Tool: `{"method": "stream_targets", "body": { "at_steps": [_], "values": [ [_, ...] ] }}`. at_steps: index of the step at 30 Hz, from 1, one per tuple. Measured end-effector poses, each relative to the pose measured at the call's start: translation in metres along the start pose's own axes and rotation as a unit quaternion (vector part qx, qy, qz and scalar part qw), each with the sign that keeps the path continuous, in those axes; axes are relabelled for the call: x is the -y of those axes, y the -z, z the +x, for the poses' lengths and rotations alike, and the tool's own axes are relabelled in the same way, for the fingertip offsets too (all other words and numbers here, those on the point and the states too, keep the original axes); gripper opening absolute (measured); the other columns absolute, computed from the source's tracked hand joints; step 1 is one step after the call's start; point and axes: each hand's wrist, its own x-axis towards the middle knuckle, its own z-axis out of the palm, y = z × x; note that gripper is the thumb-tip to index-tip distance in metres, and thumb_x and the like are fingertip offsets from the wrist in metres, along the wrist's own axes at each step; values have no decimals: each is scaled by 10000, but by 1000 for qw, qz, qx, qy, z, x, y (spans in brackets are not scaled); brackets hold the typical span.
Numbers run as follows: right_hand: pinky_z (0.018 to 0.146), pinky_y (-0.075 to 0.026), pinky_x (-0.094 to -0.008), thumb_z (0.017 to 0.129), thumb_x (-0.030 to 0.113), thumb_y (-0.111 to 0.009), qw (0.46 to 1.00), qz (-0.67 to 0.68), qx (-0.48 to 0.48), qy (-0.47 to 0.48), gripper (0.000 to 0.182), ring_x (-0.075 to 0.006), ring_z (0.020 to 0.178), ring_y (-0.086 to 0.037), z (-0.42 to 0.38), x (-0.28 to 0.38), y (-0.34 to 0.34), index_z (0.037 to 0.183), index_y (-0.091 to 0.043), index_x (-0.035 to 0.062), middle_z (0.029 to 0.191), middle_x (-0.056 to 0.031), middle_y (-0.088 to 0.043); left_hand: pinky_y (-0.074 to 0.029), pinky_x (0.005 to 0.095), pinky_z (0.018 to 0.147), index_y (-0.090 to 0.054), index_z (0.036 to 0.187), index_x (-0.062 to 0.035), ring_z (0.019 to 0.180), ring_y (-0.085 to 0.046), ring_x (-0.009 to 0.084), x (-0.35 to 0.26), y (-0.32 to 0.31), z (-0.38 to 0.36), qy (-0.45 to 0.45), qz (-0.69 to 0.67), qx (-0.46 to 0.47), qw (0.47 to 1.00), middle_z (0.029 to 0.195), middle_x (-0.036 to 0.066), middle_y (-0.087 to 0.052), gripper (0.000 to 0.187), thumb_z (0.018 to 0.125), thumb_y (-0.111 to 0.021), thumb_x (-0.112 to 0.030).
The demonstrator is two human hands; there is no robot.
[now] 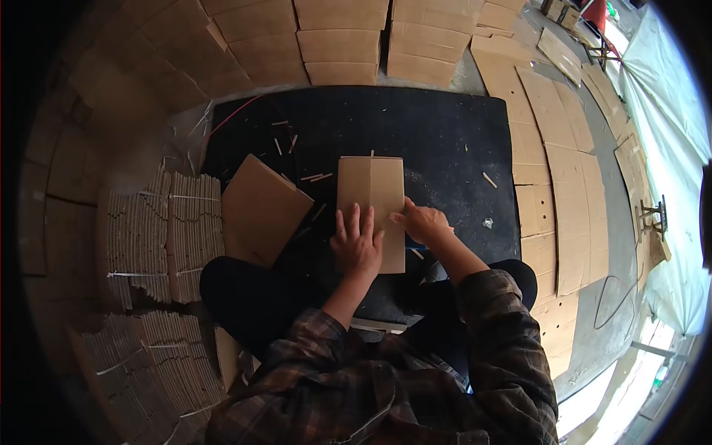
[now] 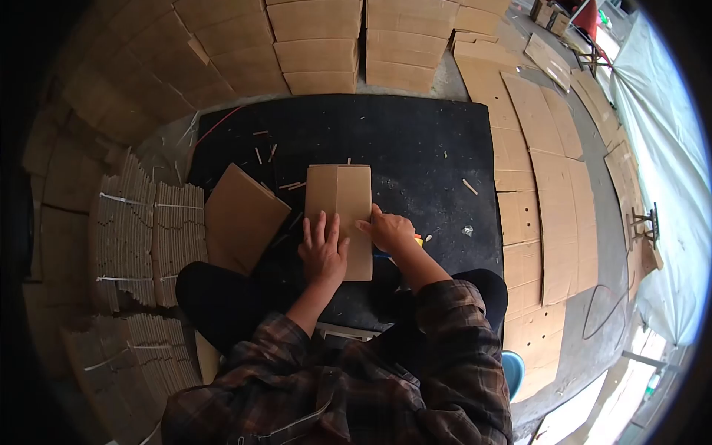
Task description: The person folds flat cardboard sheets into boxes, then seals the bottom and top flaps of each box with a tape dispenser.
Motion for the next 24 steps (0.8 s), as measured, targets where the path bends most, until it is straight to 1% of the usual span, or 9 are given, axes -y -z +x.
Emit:
{"method": "stream_targets", "body": {
  "at_steps": [2,4,8,10,14,20,22,23,24],
  "values": [
    [812,-520,-429,930,615,-417,1000,1,-2,0,628,-345,979,-671,0,0,0,1324,-448,127,1029,-177,-692,-363,549,975,-340,1480,-263,1431,-195,345,-2,2,2,5,23,8,1000,1555,13,-244,628,914,-558,-425],
    [808,-521,-428,932,615,-413,1000,2,-3,0,622,-346,973,-673,1,-3,-2,1320,-451,130,1026,-177,-692,-356,546,995,-317,1490,-262,1440,-171,329,-1,7,3,27,7,52,998,1562,-3,-218,635,922,-551,-422],
    [799,-523,-429,937,610,-407,1000,-1,-7,18,610,-349,959,-676,2,-7,-3,1327,-444,142,1010,-180,-694,-365,548,994,-301,1497,-255,1440,-170,330,6,7,5,22,-42,52,998,1566,-6,-201,657,914,-561,-413],
    [794,-523,-432,939,609,-405,1000,-3,1,18,607,-350,954,-677,-1,-6,-3,1327,-442,145,1006,-181,-694,-380,555,977,-316,1491,-246,1441,-166,334,7,8,3,7,-55,31,998,1562,-6,-214,657,906,-572,-405],
    [782,-522,-443,937,615,-401,1000,1,2,19,606,-353,935,-682,1,-7,-5,1315,-446,143,985,-181,-697,-393,560,955,-334,1482,-245,1442,-165,333,4,9,4,10,-30,59,998,1558,2,-227,656,898,-583,-411],
    [777,-521,-448,930,624,-404,1000,-2,-14,7,604,-361,915,-684,5,-7,-9,1261,-467,123,954,-184,-698,-348,575,974,-353,1472,-246,1452,-141,333,-3,2,4,29,12,47,998,1560,14,-228,642,900,-578,-434],
    [775,-521,-449,928,625,-407,1000,-2,-21,7,606,-362,911,-684,8,-5,-10,1244,-472,112,944,-185,-698,-310,602,1029,-350,1475,-250,1454,-109,350,-5,2,5,36,7,71,997,1572,13,-191,622,914,-567,-412],
    [770,-523,-451,928,625,-407,1000,0,-23,1,610,-364,910,-684,9,-5,-12,1226,-481,97,937,-183,-699,-310,602,1029,-350,1475,-250,1454,-109,350,-8,0,5,40,6,74,996,1572,13,-191,622,914,-567,-412],
    [766,-524,-453,928,624,-407,1000,2,-24,-4,616,-365,909,-683,9,-5,-16,1209,-491,83,930,-182,-701,-268,651,1031,-325,1485,-229,1458,-86,360,-12,-1,7,51,32,83,995,1578,22,-171,695,888,-576,-482]
  ]
}}
